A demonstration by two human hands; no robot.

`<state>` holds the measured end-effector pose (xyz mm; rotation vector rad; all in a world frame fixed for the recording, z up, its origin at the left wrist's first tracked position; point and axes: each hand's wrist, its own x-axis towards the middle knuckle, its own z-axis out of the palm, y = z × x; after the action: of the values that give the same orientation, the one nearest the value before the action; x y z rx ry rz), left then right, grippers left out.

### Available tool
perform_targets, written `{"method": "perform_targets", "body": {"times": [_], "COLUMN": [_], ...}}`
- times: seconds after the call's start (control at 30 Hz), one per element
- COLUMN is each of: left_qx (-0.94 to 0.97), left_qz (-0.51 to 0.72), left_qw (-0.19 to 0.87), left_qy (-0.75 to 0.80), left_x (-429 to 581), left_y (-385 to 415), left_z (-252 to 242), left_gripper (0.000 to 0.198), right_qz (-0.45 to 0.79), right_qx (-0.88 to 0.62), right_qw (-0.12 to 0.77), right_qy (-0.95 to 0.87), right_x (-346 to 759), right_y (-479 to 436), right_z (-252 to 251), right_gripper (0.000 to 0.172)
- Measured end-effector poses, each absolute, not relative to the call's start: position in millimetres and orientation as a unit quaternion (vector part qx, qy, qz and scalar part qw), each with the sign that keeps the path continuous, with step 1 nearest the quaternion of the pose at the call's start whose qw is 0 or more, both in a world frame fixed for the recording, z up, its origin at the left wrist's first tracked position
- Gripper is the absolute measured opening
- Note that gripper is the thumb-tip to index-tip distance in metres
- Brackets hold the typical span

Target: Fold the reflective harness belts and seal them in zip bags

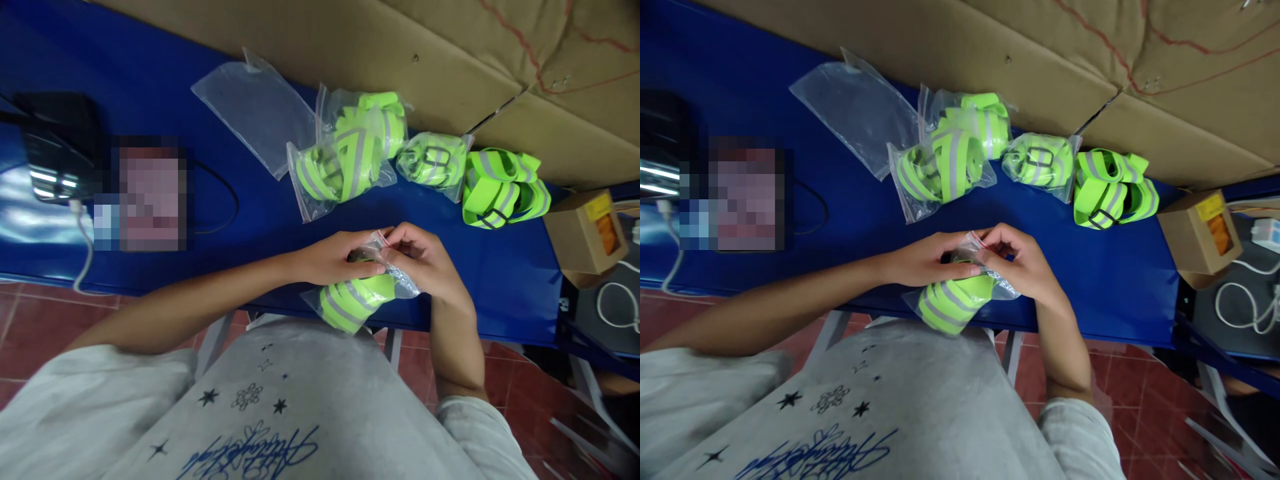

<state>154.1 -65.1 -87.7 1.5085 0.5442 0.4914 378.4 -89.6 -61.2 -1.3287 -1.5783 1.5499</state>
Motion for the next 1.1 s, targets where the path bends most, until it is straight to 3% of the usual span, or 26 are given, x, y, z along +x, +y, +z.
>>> {"method": "perform_targets", "body": {"times": [0.2,0.47,0.73,0.87,1.0,1.1], "left_qx": [0.679,0.676,0.656,0.653,0.621,0.613], "left_qz": [0.222,0.228,0.273,0.276,0.248,0.269], "left_qw": [0.656,0.646,0.661,0.659,0.688,0.689], "left_qy": [0.244,0.273,0.24,0.251,0.283,0.277], "left_x": [154,156,158,158,158,156], "left_y": [-65,-71,-68,-70,-72,-69], "left_z": [-89,-100,-95,-96,-95,-91], "left_gripper": [0.048,0.089,0.073,0.075,0.082,0.071], "right_qz": [0.57,0.525,0.522,0.524,0.498,0.48], "right_qx": [-0.492,-0.508,-0.495,-0.492,-0.532,-0.562], "right_qw": [0.279,0.297,0.297,0.295,0.33,0.379], "right_qy": [-0.596,-0.615,-0.628,-0.629,-0.6,-0.557], "right_x": [375,370,368,369,371,374], "right_y": [-88,-90,-88,-89,-90,-89], "right_z": [-64,-63,-62,-62,-61,-61], "right_gripper": [0.021,0.022,0.02,0.021,0.022,0.023]}}
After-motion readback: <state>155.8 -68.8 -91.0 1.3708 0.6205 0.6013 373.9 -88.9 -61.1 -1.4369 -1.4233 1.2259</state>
